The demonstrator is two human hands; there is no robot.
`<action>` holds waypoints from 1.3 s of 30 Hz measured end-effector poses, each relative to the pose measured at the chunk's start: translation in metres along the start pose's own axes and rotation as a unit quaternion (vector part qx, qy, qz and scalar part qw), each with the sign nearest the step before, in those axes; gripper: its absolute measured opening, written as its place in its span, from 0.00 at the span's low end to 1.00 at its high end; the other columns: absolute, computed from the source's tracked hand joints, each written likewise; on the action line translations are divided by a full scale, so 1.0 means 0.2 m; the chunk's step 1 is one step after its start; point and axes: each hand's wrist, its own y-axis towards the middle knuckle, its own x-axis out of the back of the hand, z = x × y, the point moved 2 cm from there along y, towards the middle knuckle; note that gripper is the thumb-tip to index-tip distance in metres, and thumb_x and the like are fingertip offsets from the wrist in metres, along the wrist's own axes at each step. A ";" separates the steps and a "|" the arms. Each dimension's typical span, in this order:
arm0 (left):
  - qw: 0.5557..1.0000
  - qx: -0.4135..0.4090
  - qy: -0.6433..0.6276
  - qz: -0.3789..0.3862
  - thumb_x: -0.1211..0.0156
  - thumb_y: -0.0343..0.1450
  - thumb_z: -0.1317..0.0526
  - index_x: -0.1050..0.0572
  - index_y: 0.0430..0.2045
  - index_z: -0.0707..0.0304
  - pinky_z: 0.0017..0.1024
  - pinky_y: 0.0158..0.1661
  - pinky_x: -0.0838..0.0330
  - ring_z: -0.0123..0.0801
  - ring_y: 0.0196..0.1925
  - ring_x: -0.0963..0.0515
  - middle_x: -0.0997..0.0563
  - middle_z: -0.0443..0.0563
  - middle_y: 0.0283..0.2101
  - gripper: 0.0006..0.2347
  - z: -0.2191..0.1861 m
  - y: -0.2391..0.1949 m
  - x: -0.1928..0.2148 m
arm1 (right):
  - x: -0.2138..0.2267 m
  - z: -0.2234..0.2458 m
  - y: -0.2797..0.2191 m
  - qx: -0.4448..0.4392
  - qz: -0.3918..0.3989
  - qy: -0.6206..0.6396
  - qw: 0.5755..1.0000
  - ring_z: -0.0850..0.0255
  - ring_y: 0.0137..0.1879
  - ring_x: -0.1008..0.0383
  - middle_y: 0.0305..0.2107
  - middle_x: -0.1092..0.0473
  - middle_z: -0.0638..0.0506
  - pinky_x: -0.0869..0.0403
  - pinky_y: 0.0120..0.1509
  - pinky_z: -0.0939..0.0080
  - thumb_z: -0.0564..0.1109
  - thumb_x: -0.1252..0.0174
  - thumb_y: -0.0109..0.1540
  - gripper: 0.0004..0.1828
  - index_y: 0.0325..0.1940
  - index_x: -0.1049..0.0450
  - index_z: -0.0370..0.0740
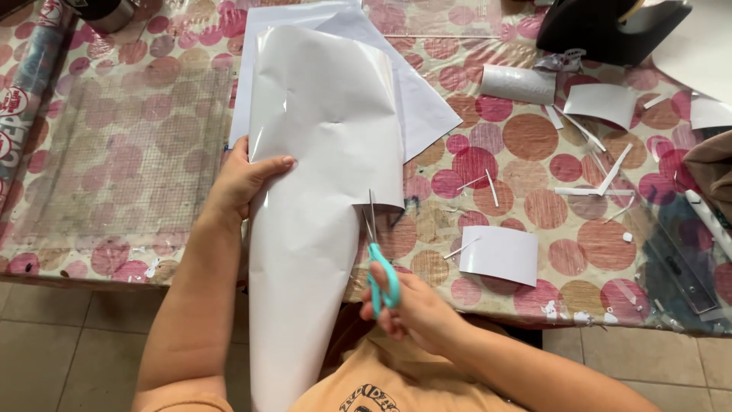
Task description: Cutting a piece of vinyl from a roll and weeding a design using scissors and a weeding tool
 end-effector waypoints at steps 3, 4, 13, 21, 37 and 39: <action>1.000 0.001 -0.020 0.004 0.27 0.52 0.62 0.31 0.55 0.63 0.33 0.46 0.19 0.36 0.47 0.17 0.18 0.56 0.49 0.34 0.01 0.01 0.01 | -0.12 0.06 0.01 -0.007 -0.028 -0.009 1.000 0.68 0.16 0.39 0.24 0.27 0.44 0.46 0.17 0.71 0.67 0.48 0.64 0.28 0.40 0.30 0.37; 1.000 0.001 -0.020 0.004 0.27 0.52 0.62 0.31 0.55 0.63 0.33 0.46 0.19 0.36 0.47 0.17 0.18 0.56 0.49 0.34 0.02 0.01 0.01 | -0.13 0.07 0.02 -0.006 -0.029 -0.009 1.000 0.68 0.16 0.39 0.24 0.27 0.44 0.46 0.17 0.71 0.67 0.48 0.64 0.28 0.40 0.30 0.37; 1.000 0.017 -0.013 0.007 0.27 0.52 0.61 0.33 0.58 0.59 0.33 0.45 0.19 0.36 0.47 0.18 0.18 0.54 0.50 0.36 0.01 0.00 0.00 | -0.16 0.14 0.09 0.009 -0.061 0.013 0.998 0.69 0.16 0.45 0.23 0.30 0.44 0.50 0.17 0.71 0.69 0.44 0.60 0.31 0.36 0.32 0.36; 1.000 -0.013 -0.012 0.001 0.25 0.51 0.62 0.31 0.54 0.62 0.32 0.45 0.19 0.35 0.45 0.17 0.17 0.54 0.47 0.34 0.02 0.01 0.01 | -0.14 0.13 0.13 0.039 -0.042 0.030 0.998 0.70 0.14 0.47 0.22 0.29 0.43 0.51 0.16 0.71 0.69 0.44 0.60 0.31 0.36 0.32 0.35; 0.999 -0.020 -0.028 0.010 0.17 0.56 0.64 0.36 0.59 0.56 0.46 0.32 0.16 0.51 0.33 0.16 0.22 0.58 0.38 0.38 0.24 0.20 0.10 | -0.12 0.15 0.23 0.109 -0.087 0.055 0.989 0.70 0.09 0.49 0.16 0.29 0.36 0.47 0.11 0.72 0.61 0.35 0.64 0.27 0.33 0.27 0.32; 1.000 -0.015 -0.022 0.015 0.17 0.55 0.64 0.36 0.59 0.57 0.46 0.32 0.17 0.51 0.33 0.16 0.23 0.59 0.37 0.38 0.23 0.18 0.08 | -0.12 0.21 0.22 0.112 -0.072 0.049 0.990 0.72 0.09 0.46 0.17 0.27 0.40 0.46 0.11 0.73 0.64 0.38 0.65 0.28 0.32 0.27 0.35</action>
